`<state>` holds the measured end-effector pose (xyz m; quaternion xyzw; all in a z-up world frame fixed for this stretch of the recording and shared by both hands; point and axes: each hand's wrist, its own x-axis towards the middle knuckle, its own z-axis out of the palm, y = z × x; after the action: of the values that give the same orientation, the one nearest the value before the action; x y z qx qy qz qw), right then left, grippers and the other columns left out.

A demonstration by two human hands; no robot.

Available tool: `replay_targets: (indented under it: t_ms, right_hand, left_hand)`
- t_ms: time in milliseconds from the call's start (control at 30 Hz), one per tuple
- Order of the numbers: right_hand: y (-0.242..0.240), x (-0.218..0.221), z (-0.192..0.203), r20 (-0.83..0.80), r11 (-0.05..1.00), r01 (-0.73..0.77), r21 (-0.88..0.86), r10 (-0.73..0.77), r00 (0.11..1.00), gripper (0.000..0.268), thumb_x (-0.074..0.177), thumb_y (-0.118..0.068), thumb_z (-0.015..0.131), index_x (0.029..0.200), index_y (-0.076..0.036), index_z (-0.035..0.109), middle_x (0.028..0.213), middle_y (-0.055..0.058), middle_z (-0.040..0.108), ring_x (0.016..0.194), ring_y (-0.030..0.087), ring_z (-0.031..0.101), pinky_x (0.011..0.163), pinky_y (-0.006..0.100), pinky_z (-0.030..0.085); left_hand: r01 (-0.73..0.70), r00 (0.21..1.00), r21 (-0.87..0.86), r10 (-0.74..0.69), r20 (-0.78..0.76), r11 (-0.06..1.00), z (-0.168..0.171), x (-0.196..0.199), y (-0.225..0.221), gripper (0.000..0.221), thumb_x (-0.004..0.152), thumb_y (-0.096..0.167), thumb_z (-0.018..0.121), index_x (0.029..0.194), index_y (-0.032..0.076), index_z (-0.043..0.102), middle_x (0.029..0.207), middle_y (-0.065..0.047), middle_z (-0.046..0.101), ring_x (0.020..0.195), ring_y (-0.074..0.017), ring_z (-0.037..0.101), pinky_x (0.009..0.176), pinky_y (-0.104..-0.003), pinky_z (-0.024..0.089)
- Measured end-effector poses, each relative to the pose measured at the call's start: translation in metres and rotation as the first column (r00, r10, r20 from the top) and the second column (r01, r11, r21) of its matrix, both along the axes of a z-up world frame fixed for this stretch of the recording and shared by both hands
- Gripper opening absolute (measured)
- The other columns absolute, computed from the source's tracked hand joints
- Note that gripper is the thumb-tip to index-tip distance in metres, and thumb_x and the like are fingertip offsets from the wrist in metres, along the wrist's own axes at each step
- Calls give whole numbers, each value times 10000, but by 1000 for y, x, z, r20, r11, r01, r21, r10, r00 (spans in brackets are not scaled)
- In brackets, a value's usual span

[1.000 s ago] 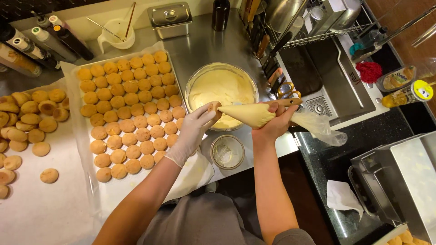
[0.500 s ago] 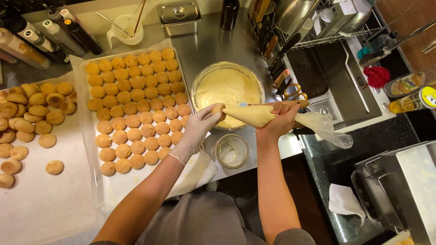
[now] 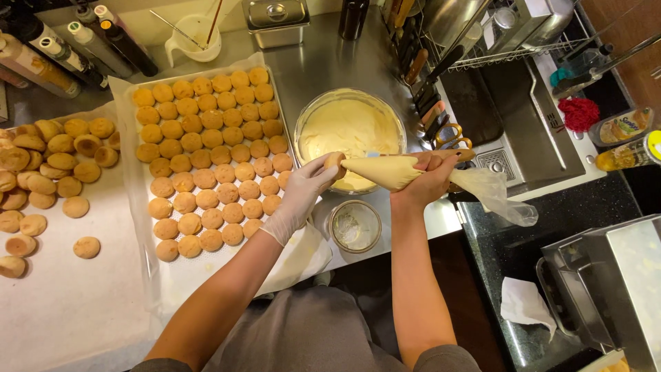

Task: The person pipes cream from a piping bag into round baked pastries one at a time, placing each filled pastry on a tray. They periodically refill the piping bag with cream from a large bowl using a spatula and continue filling the remaining pastries.

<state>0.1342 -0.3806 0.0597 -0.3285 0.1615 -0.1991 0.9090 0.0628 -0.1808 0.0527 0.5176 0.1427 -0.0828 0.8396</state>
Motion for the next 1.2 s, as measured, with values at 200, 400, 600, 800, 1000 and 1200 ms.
replay_targets:
  t_ms: [200,400,600,800,1000,1200]
  right_hand:
    - [5,-2,10,-42,1000,-3,-11,2,999,475,1079,-367,400,667,-163,282,619,0,371,583,175,436,592,406,550]
    - [4,-2,6,-37,1000,-22,-17,22,999,474,1085,-351,391,663,-160,287,623,-4,358,564,185,444,574,468,583]
    - [6,-2,11,-34,999,-41,-34,40,999,496,1071,-375,362,631,-164,273,601,-3,344,528,209,453,556,537,600]
    - [13,-5,24,-92,998,-32,-52,27,995,494,1041,-349,373,595,-169,260,549,-3,312,484,220,445,524,505,578]
    - [1,4,-14,-80,997,43,-67,-48,996,440,1070,-270,442,671,-173,283,604,-24,314,548,145,376,546,364,466]
    - [9,-6,25,-175,998,51,45,-42,984,382,1036,-325,431,713,-154,319,656,-38,344,595,143,429,591,426,539]
  left_hand:
    - [-3,1000,-1,3,-11,1000,-4,1,0,493,933,183,696,1388,11,622,1320,-93,671,1201,-139,642,994,-251,522]
    - [1,1000,-25,-1,-6,1000,-7,1,-1,490,936,183,696,1386,4,622,1324,-95,669,1199,-141,644,1004,-251,524]
    - [12,1000,-23,-12,3,1000,-14,2,-2,487,942,191,694,1386,3,624,1308,-90,674,1180,-132,647,1002,-249,524]
    - [20,1000,30,-20,2,999,-16,2,-1,507,938,213,706,1394,4,632,1254,-74,696,1111,-114,657,959,-236,527]
    - [25,999,91,-23,-24,996,-27,3,0,595,912,245,730,1443,21,579,1247,-70,696,1076,-106,652,929,-238,526]
    - [63,996,268,-77,42,961,-34,6,4,680,909,298,742,1495,41,513,1300,-56,677,1142,-99,634,983,-243,498]
